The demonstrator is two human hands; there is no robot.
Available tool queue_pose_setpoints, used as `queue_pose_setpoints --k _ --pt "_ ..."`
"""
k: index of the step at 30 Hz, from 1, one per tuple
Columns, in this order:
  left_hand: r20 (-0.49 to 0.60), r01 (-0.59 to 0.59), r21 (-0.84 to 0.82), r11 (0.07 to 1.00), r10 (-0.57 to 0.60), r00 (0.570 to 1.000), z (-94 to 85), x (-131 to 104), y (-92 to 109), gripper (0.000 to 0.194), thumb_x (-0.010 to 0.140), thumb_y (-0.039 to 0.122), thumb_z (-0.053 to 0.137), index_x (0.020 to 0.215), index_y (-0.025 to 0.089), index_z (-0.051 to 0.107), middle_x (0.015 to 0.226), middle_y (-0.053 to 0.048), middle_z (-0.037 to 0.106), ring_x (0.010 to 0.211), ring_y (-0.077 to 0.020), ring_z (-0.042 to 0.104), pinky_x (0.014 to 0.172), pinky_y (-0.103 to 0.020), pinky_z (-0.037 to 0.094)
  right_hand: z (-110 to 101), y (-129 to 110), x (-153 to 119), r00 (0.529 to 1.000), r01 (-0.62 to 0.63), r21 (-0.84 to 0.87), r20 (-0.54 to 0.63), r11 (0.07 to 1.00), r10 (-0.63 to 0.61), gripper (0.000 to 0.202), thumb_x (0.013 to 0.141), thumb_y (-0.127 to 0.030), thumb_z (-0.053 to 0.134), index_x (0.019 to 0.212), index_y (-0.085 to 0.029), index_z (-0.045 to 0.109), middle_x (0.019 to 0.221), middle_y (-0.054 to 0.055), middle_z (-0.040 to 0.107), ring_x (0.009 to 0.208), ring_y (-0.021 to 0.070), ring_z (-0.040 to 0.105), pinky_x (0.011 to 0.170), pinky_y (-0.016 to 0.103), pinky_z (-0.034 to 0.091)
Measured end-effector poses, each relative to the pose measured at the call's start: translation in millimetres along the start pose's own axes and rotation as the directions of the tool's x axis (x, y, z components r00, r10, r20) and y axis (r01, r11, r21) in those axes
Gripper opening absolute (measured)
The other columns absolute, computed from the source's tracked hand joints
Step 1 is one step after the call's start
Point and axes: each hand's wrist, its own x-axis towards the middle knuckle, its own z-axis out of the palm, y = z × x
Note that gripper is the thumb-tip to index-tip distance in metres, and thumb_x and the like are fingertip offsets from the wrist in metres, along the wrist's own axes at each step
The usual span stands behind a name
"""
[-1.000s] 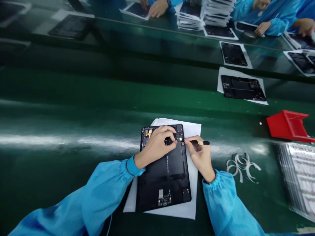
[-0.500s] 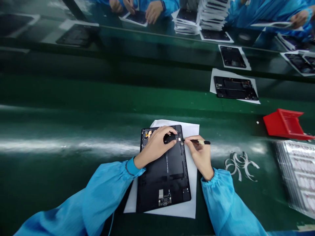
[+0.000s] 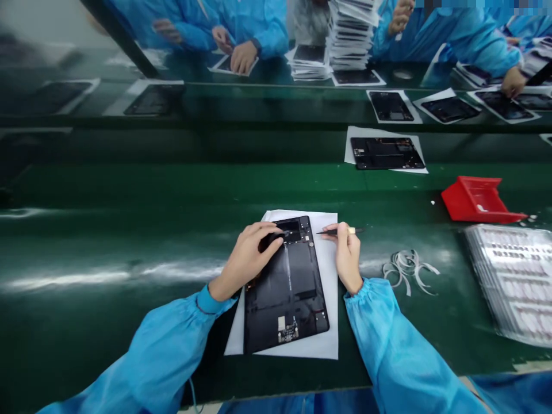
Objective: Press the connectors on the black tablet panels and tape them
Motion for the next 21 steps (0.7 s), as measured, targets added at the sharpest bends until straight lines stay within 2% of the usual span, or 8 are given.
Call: queue_pose_setpoints --k 4,9,11,13,15,16,18,21 --pt "0.011 0.003 0.101 0.995 -0.004 1.000 13.4 -9 -3 0.019 0.086 0.030 0.064 0.103 0.022 0.067 0.121 -0.007 0.061 0.116 -0.0267 0.053 0.101 -0.046 0.037 -1 1 0 0.999 0.031 -0.002 -0.042 1.000 -0.031 0.042 0.093 -0.052 0.046 0.080 -0.017 0.065 0.086 0.005 0.066 0.084 0.0161 0.064 0.076 0.031 0.052" --pt "-0.008 0.048 -0.060 0.997 -0.049 0.999 16.0 -7 4 0.002 0.083 0.021 0.066 0.083 0.020 0.068 0.115 -0.006 0.063 0.112 -0.0252 0.056 0.100 -0.046 0.038 -2 -7 -4 0.994 0.088 -0.101 -0.049 0.991 -0.094 0.042 0.095 -0.051 0.042 0.088 -0.017 0.064 0.089 0.006 0.065 0.085 0.0169 0.063 0.078 0.032 0.050" --pt "-0.058 -0.004 -0.145 0.989 -0.005 0.998 8.2 -12 13 0.003 0.083 0.019 0.066 0.081 0.019 0.067 0.107 -0.006 0.066 0.105 -0.0228 0.059 0.097 -0.042 0.041 1 -17 -14 0.991 0.133 -0.158 0.017 0.979 -0.132 0.039 0.097 -0.047 0.040 0.091 -0.016 0.063 0.082 0.004 0.065 0.080 0.0160 0.063 0.078 0.032 0.049" --pt "-0.138 -0.098 -0.191 0.977 0.072 0.988 -3.8 -27 25 0.003 0.083 0.017 0.067 0.081 0.019 0.066 0.099 -0.005 0.066 0.099 -0.0201 0.060 0.092 -0.037 0.044 5 -32 -30 0.977 0.169 -0.212 0.167 0.962 -0.135 0.034 0.099 -0.040 0.037 0.097 -0.017 0.062 0.076 0.003 0.064 0.073 0.0143 0.063 0.076 0.030 0.049" --pt "-0.232 -0.186 -0.193 0.963 0.139 0.963 -17.5 -51 39 0.006 0.082 0.015 0.068 0.080 0.019 0.065 0.093 -0.004 0.065 0.093 -0.0177 0.060 0.086 -0.032 0.046 8 -48 -52 0.926 0.224 -0.274 0.358 0.935 -0.117 0.030 0.100 -0.033 0.037 0.112 -0.018 0.059 0.078 0.002 0.064 0.069 0.0122 0.062 0.070 0.026 0.050" --pt "-0.272 -0.214 -0.194 0.958 0.157 0.949 -23.8 -65 46 0.007 0.082 0.013 0.068 0.079 0.019 0.065 0.091 -0.003 0.063 0.090 -0.0163 0.060 0.083 -0.029 0.047 9 -56 -64 0.885 0.274 -0.305 0.451 0.912 -0.115 0.030 0.100 -0.029 0.036 0.119 -0.019 0.056 0.077 0.001 0.063 0.066 0.0113 0.061 0.066 0.024 0.050" --pt "-0.310 -0.232 -0.231 0.945 0.154 0.938 -32.9 -95 57 0.011 0.081 0.009 0.068 0.078 0.019 0.064 0.086 -0.002 0.060 0.081 -0.0132 0.059 0.075 -0.024 0.047 9 -67 -86 0.774 0.404 -0.334 0.621 0.851 -0.124 0.031 0.098 -0.024 0.038 0.125 -0.021 0.054 0.078 0.001 0.065 0.065 0.0111 0.062 0.064 0.022 0.050" --pt "-0.268 -0.198 -0.356 0.913 0.103 0.958 -35.9 -134 69 0.013 0.080 0.007 0.068 0.080 0.019 0.064 0.079 0.000 0.057 0.071 -0.0104 0.058 0.065 -0.019 0.047 5 -71 -107 0.600 0.637 -0.293 0.769 0.713 -0.220 0.032 0.095 -0.019 0.045 0.125 -0.022 0.056 0.083 0.002 0.069 0.070 0.0129 0.065 0.063 0.023 0.052"
